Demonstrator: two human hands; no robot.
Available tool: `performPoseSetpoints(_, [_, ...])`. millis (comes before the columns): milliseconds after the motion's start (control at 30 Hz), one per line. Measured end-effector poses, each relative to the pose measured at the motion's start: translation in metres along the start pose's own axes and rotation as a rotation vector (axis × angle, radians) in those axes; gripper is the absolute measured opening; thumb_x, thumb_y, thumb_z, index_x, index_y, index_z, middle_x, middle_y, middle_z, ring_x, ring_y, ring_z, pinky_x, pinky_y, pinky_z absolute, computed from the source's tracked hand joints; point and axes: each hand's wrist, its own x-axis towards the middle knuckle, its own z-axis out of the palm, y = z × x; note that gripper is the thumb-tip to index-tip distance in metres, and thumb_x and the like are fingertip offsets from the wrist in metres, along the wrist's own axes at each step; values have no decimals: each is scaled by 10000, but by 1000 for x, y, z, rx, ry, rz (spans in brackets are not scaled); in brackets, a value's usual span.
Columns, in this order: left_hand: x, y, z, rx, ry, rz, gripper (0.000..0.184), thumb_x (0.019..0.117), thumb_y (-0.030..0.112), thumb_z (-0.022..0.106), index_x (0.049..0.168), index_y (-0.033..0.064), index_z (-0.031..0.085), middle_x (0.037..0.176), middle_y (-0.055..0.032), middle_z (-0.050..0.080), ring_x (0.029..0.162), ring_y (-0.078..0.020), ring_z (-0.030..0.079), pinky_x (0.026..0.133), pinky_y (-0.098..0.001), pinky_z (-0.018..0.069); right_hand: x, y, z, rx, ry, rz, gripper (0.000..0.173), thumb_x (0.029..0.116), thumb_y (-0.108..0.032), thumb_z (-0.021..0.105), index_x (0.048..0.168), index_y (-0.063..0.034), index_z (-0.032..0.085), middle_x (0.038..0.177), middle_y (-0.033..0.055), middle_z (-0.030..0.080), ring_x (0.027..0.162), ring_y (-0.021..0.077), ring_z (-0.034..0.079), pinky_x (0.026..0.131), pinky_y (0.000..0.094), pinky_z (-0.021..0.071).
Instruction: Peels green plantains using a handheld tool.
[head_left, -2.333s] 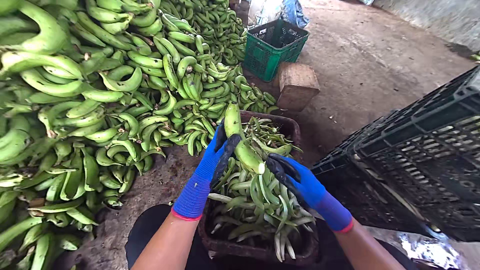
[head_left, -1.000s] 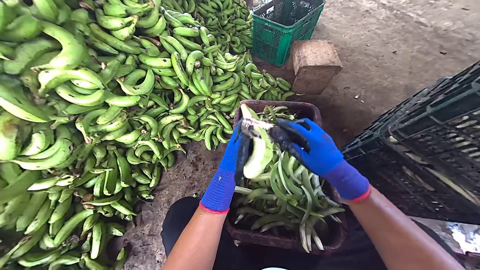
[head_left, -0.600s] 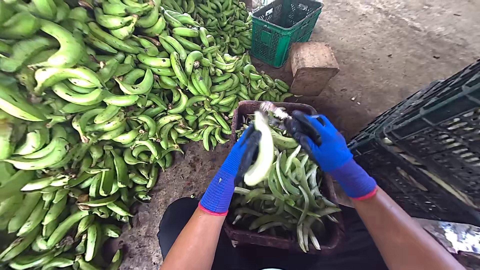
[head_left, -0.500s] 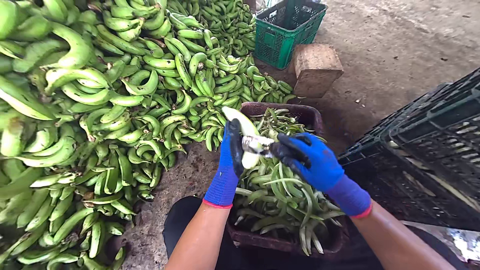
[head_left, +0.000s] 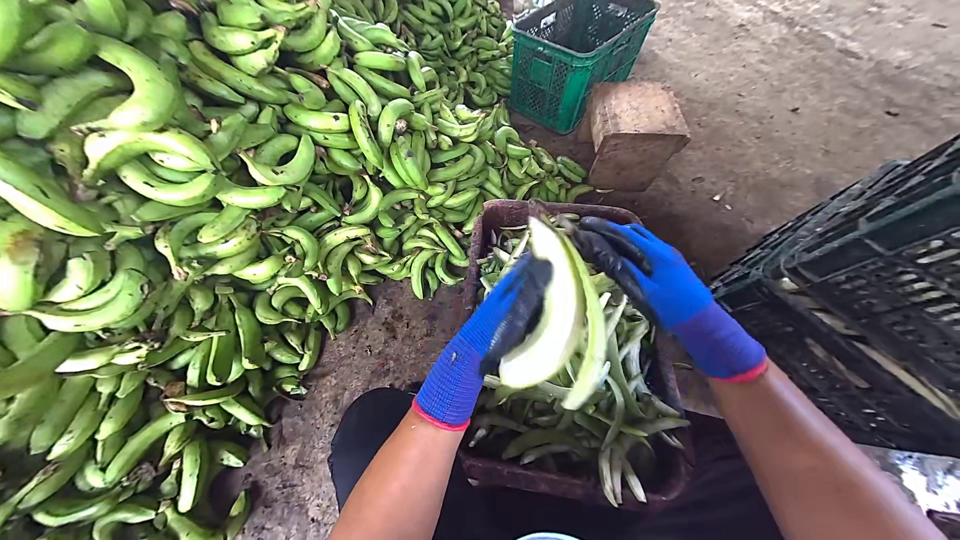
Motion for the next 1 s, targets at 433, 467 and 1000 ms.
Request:
performPoseSetpoints(433, [13,-27,-31,-790,402,-4,394,1070,489,372,1164,201,624,941,21,689,802,-65,677,665,-247,577,-35,-13,47,-301,179,-405,457,931,-495,595,1229,-185,751,1092,202,706,959,404,685,767,570,544])
performPoseSetpoints(467, [15,-27,-31,-823,431,26,388,1069,487,374,1146,203,626,929,22,691,793,-63,681,657,-245,581,-35,-16,49,-332,211,-419,431,931,-488,600,1199,-193,764,1077,203,706,941,405,684,752,564,537])
performPoseSetpoints(1000, [1,-3,-4,442,-12,-32,451,1106,209,368,1512,28,447,1280,-218,650,1183,-262,636,1054,-454,476,-5,-10,7,-78,-105,197,398,1096,-311,459,1440,-166,596,1295,165,671,1164,358,653,982,634,485])
